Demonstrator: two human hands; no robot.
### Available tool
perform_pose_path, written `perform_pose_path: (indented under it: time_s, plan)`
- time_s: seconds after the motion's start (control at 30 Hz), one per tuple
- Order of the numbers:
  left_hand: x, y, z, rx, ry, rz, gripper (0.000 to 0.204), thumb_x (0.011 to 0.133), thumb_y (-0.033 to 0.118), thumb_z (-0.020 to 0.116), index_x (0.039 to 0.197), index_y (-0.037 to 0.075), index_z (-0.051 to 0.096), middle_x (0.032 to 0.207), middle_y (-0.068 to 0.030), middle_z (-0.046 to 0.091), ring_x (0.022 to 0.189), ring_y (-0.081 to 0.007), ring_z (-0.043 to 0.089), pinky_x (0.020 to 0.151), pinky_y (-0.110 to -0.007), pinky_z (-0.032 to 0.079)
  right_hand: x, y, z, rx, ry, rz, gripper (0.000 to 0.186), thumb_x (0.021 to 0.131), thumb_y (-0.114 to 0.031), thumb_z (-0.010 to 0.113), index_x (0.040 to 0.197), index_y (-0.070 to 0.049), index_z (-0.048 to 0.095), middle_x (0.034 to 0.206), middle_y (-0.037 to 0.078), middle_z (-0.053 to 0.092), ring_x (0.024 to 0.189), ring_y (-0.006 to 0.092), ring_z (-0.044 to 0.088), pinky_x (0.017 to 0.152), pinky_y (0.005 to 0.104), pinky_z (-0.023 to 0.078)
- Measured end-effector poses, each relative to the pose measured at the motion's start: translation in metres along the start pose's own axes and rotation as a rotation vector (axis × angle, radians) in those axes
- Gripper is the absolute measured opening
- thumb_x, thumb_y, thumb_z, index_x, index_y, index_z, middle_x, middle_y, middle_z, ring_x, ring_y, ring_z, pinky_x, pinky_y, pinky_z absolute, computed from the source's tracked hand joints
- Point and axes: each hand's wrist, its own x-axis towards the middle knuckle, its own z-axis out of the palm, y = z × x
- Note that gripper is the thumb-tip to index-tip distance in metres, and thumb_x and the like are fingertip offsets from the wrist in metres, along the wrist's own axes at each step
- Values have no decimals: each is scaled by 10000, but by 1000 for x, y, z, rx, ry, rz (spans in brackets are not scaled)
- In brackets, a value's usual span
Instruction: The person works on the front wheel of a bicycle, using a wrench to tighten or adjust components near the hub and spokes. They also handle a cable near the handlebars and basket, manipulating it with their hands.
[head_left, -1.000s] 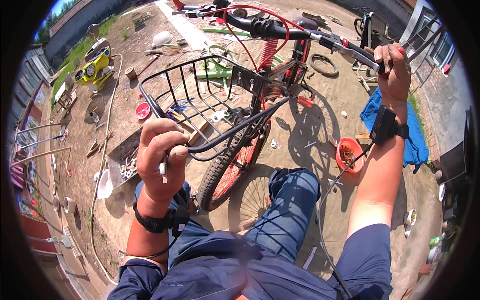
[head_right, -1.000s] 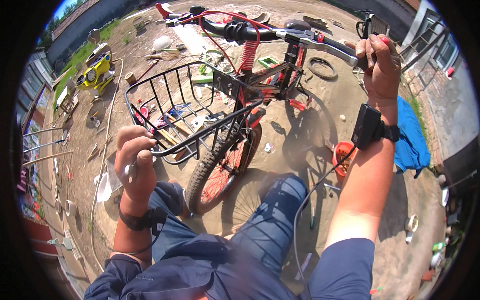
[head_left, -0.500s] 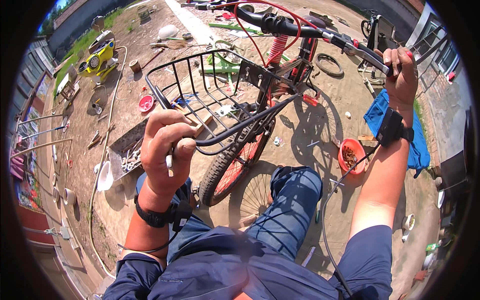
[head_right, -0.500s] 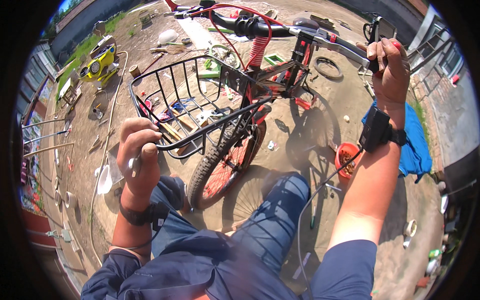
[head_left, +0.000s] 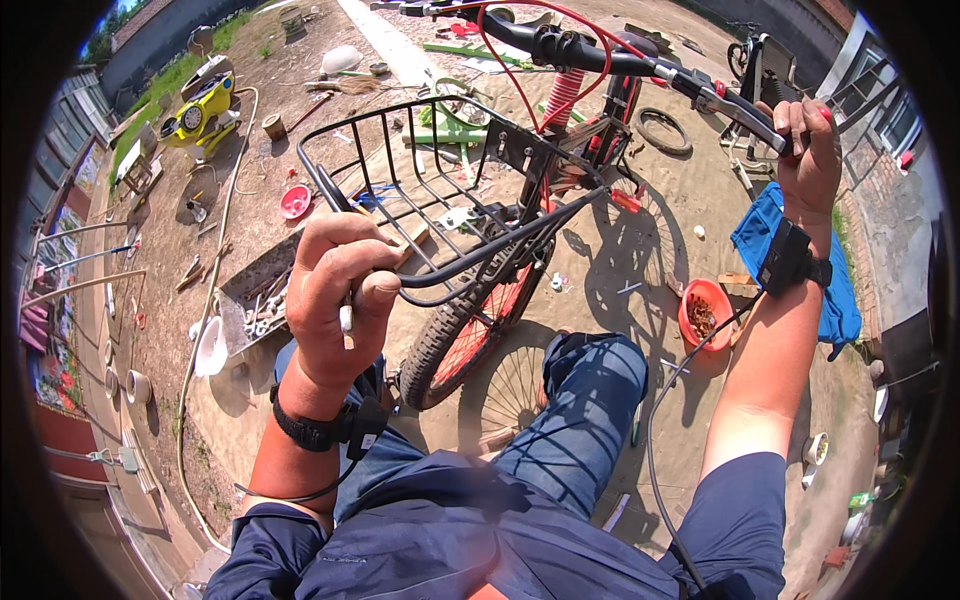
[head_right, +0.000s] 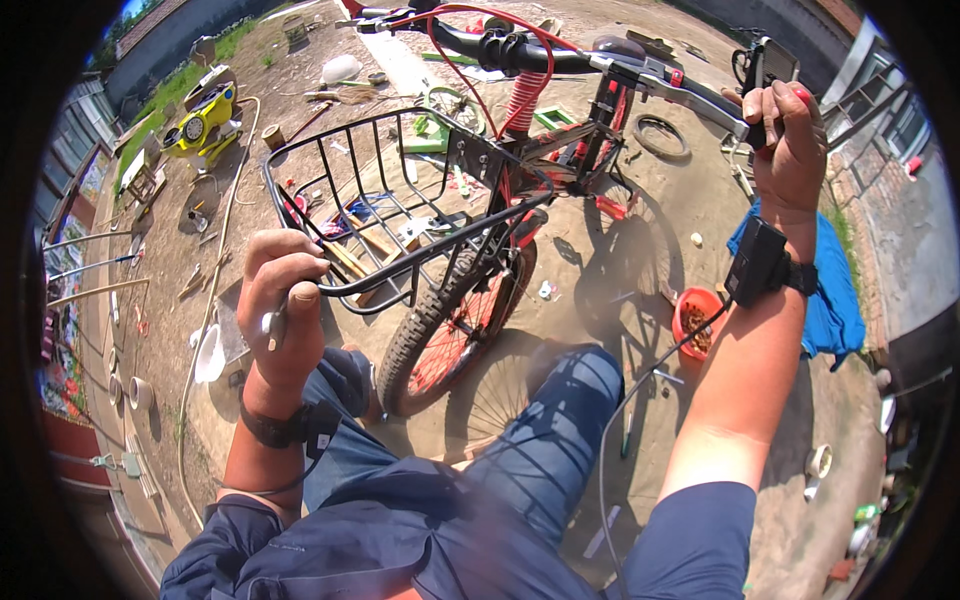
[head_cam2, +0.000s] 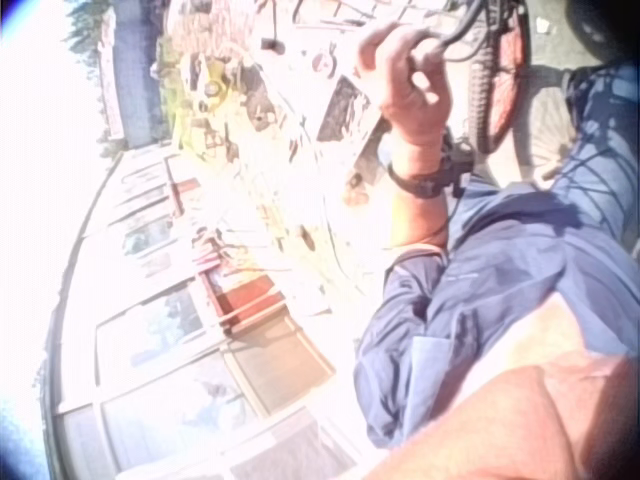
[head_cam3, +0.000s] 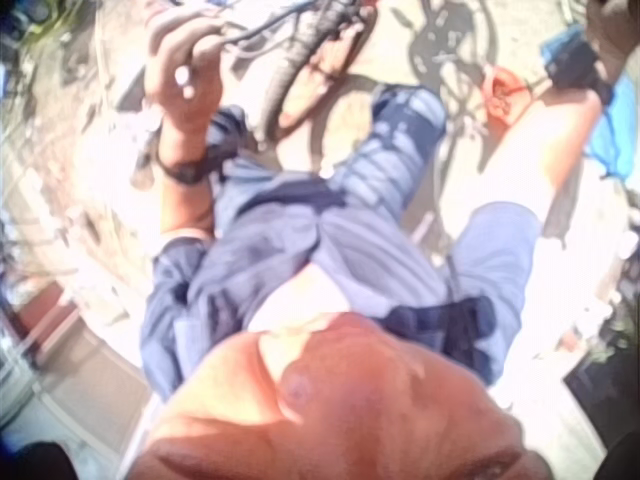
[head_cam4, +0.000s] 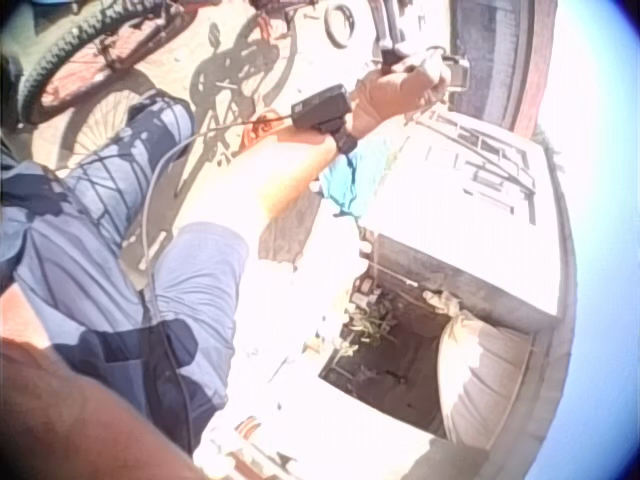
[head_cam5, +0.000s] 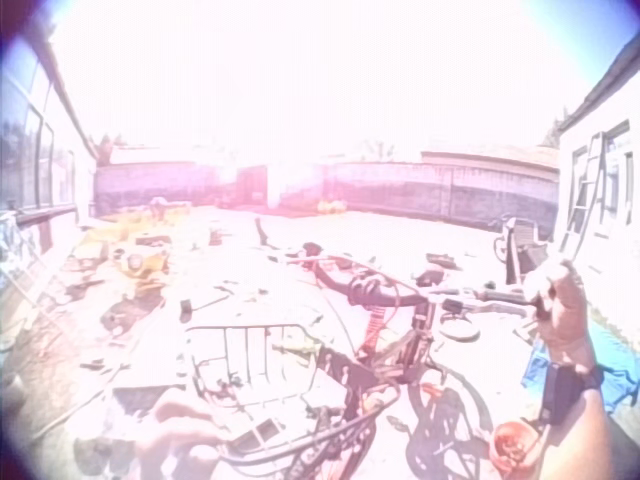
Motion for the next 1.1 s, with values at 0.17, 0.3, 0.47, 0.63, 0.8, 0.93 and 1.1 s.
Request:
perform_pose_path:
  time_s: [0.17, 0.3, 0.47, 0.63, 0.8, 0.93, 1.1]
  plan:
    - [0, 0, 0, -10, 6, -5, 185, 903, 190, 662, 944, 11, 644, 937, -142, 595, 840, -225, 602, 734, -314, 498, 1, 1, -1, 25, -4, 7, 299, 948, -158, 535, 665, -128, 447, 595, -25, 365, 698, 150, 485, 920, 456, 489]
    - [-1, -2, 1, -4, 7, 7, 191, 904, 194, 663, 943, 9, 643, 946, -144, 595, 844, -225, 604, 736, -314, 498, 1, 0, 0, 13, -11, -2, 294, 947, -159, 540, 668, -128, 449, 598, -24, 362, 698, 150, 485, 929, 460, 481]
    - [-2, -2, 2, -23, 18, -15, 197, 904, 199, 666, 946, 8, 645, 951, -143, 597, 854, -226, 604, 740, -315, 497, 1, 1, -2, 36, -56, -12, 283, 944, -157, 548, 677, -123, 462, 599, -21, 365, 696, 150, 486, 941, 468, 473]
    - [-2, -3, 2, -12, 17, 7, 196, 903, 197, 667, 952, 8, 646, 954, -145, 598, 850, -224, 605, 736, -313, 496, 1, 1, -4, 45, -34, -3, 270, 939, -154, 559, 685, -119, 474, 602, -19, 374, 694, 153, 490, 946, 476, 468]
    - [-1, -3, 2, -17, 26, 3, 199, 905, 195, 664, 962, 6, 643, 963, -144, 598, 838, -213, 601, 719, -298, 489, 2, 2, -5, 57, -47, -6, 247, 944, -155, 556, 711, -115, 482, 603, -20, 364, 697, 151, 485, 950, 478, 465]
    - [-1, -7, 3, -28, 35, 19, 223, 919, 206, 654, 1001, 0, 633, 1007, -148, 606, 765, -159, 563, 660, -264, 465, 2, 1, -7, 32, -39, -4, 232, 951, -164, 547, 734, -109, 485, 607, -22, 355, 703, 149, 477, 949, 469, 466]
    - [-10, -11, 7, -103, 129, -80, 303, 957, 234, 613, 1146, -2, 587, 1162, -168, 603, 650, -55, 440, 569, -203, 401, 2, 3, -7, 27, -52, -4, 236, 955, -182, 548, 740, -107, 483, 617, -24, 355, 711, 148, 470, 947, 456, 467]
